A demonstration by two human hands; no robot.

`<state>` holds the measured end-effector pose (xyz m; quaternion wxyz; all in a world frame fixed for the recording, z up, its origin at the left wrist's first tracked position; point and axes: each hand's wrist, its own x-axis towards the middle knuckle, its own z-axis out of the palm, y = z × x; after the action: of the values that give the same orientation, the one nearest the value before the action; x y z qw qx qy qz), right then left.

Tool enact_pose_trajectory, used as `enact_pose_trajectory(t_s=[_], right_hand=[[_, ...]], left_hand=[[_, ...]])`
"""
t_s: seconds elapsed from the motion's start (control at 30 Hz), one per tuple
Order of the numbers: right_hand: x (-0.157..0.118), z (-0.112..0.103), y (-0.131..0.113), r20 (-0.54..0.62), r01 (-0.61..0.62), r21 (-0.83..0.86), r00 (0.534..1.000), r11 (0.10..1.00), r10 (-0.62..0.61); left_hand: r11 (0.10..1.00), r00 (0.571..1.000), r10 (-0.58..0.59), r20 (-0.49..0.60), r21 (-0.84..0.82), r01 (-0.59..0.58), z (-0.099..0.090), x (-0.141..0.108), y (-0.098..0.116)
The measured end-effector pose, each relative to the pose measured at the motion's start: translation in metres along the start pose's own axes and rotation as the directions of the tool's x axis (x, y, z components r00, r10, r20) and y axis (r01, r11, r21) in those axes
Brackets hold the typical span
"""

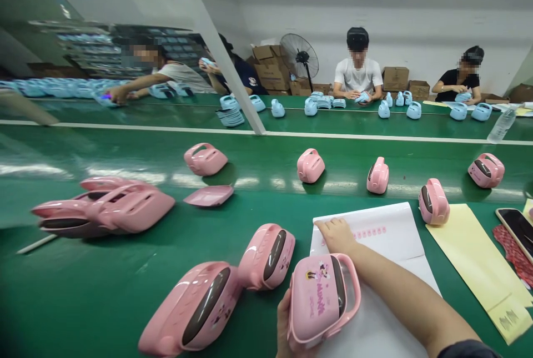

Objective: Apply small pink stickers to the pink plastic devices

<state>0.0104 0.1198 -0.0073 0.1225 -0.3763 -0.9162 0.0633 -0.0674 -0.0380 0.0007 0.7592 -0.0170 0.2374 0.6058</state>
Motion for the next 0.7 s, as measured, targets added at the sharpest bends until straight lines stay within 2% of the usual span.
enact_pose_trajectory(t_s=[0.17, 0.3, 0.43, 0.53, 0.7], right_hand=[[-0.003, -0.003, 0.007, -0.046, -0.038, 0.027, 0.998, 0.999, 0.039], [-0.007, -0.016, 0.020, -0.055, -0.036, 0.050, 0.998, 0.998, 0.038], [-0.013, -0.039, 0.038, 0.068, 0.038, 0.064, 0.997, 0.997, -0.043], [-0.021, -0.053, 0.050, 0.171, 0.013, 0.030, 0.985, 0.999, -0.018], [-0.039, -0.063, 0.057, 0.203, -0.020, -0.029, 0.979, 0.999, 0.025]], left_hand=[[0.999, 0.999, 0.031, -0.029, -0.008, -0.032, -0.004, 0.001, 0.002], [0.998, 0.998, 0.063, -0.013, 0.008, -0.063, -0.011, 0.003, 0.003], [1.000, 0.999, 0.014, -0.036, 0.007, -0.014, -0.011, 0.005, 0.001], [0.997, 0.995, -0.067, -0.075, 0.036, 0.070, -0.005, 0.006, -0.002], [0.982, 0.984, -0.126, -0.123, 0.123, 0.141, 0.002, -0.004, -0.002]])
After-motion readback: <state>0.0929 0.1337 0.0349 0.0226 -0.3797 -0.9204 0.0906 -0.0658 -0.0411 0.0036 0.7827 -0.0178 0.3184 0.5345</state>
